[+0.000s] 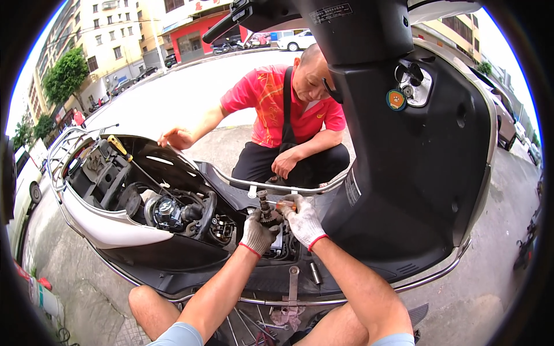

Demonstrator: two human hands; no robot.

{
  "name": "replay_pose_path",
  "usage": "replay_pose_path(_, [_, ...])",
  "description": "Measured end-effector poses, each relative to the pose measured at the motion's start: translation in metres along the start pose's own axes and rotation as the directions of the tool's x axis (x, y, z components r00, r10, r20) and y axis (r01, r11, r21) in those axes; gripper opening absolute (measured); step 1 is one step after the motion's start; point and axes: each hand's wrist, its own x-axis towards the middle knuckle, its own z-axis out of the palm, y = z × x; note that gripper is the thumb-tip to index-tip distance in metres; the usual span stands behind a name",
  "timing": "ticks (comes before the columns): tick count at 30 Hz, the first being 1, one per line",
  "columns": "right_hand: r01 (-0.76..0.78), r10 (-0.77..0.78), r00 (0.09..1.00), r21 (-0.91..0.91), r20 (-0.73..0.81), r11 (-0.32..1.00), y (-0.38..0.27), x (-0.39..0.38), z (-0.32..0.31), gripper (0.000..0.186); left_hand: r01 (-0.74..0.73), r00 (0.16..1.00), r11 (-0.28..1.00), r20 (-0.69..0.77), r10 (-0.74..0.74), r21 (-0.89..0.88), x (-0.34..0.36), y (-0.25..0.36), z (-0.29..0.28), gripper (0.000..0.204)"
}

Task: Inspecting and cleaning the camshaft and rocker arm assembly during a motorcycle engine repair.

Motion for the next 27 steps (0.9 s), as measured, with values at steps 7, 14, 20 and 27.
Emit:
replay_pose_path(7, [-0.056, 0.054, 0.998, -0.033, -0.044, 0.998, 0.014, 0.007, -0.003, 0.033, -0.032, 0.998, 0.999, -0.059, 0.034, 0.036, -0.004, -0.002, 0.007, 0.039])
replay_pose_path(14, [0.022, -0.027, 0.998, -0.082, -0.055, 0.996, 0.019, 0.008, 0.003, 0.028, -0.138, 0.977, 0.989, -0.155, 0.145, 0.053, -0.003, -0.004, 0.001, 0.036])
replay_pose_path(20, [0.079, -0.085, 0.996, -0.133, -0.039, 0.988, 0.018, 0.005, 0.008, 0.030, -0.228, 0.965, 0.972, -0.120, 0.232, 0.050, 0.001, -0.011, -0.012, 0.030])
replay_pose_path(27, [0.078, -0.081, 0.996, -0.112, -0.022, 0.991, 0.019, 0.004, 0.012, 0.032, -0.301, 0.925, 0.942, -0.195, 0.325, 0.146, -0.004, -0.018, -0.006, 0.025])
